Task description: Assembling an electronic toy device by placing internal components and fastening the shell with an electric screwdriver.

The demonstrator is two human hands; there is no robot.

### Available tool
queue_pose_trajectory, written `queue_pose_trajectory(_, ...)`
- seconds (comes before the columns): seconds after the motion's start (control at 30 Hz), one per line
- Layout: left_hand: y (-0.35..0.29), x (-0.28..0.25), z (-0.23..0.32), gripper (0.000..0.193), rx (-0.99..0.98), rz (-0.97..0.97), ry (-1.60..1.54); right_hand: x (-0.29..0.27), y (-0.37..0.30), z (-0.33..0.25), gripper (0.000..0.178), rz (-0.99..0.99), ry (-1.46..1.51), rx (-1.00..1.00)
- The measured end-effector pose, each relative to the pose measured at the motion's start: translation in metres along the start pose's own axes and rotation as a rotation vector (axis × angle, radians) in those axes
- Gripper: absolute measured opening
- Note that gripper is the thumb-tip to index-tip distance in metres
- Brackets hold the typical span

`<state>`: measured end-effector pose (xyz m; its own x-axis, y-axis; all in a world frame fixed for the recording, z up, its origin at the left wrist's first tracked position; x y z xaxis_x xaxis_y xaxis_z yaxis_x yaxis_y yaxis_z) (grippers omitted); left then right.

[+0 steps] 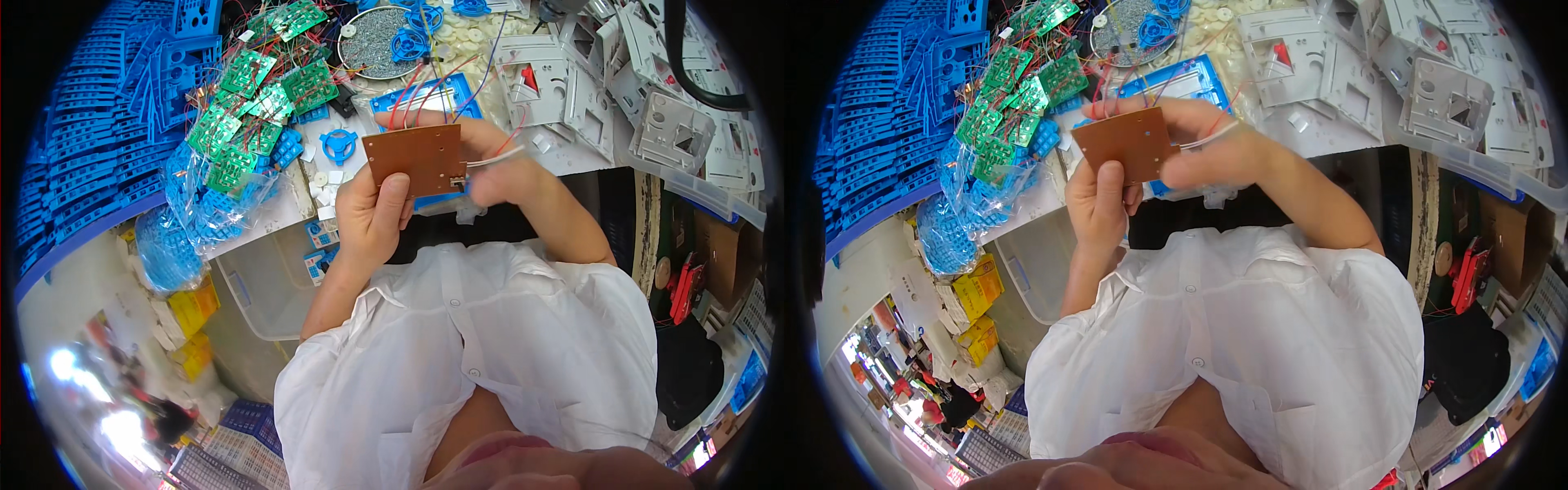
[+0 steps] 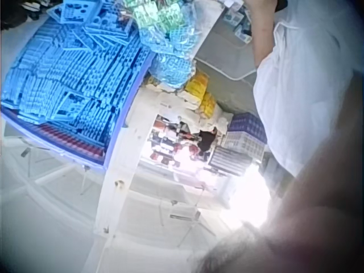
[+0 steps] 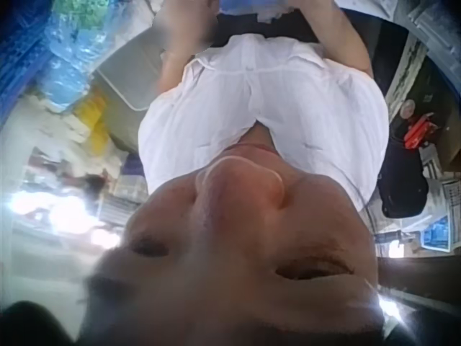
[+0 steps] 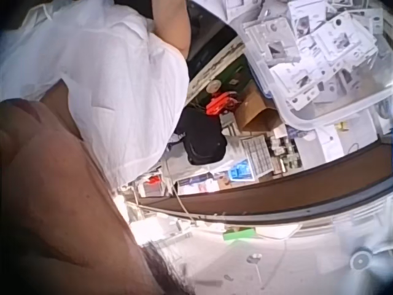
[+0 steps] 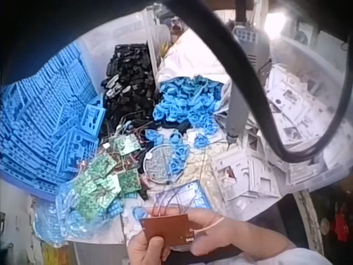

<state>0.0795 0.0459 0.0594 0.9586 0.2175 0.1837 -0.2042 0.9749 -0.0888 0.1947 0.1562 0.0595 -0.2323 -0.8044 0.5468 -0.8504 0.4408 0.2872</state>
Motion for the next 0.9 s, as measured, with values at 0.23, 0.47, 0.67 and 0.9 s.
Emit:
queue_pose_trajectory(0.23, 0.002, -0.002, -0.018, 0.032, -0.24, -0.049, -0.029, -0.03, 0.003, -0.007, 0.032, 0.193, -0.328, 0.271)
queue_pose_trajectory(0.47, -0.027, 0.012, -0.051, 0.044, -0.415, -0.176, -0.331, -0.072, 0.007, -0.026, 0.036, 0.245, -0.598, 0.236)
queue_pose_trajectory(0.67, -0.038, 0.011, -0.062, 0.049, -0.55, -0.155, -0.421, -0.075, 0.005, 0.009, 0.031, 0.096, -0.719, 0.306)
queue_pose_trajectory(0.9, -0.043, -0.01, -0.064, 0.05, -0.584, -0.122, -0.367, -0.068, 0.021, 0.027, 0.029, -0.006, -0.836, 0.301)
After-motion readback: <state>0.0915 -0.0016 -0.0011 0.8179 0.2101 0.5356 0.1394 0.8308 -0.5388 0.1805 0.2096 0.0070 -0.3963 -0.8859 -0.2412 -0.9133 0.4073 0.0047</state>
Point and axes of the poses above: each hand's wrist, its own y-axis towards the middle knuckle, its own x-axis out of the palm, z = x × y, the point moved 5 cm from there along y, towards the middle knuckle, and after that the axes turned 6 degrees about -x, right-handed, at the moved point
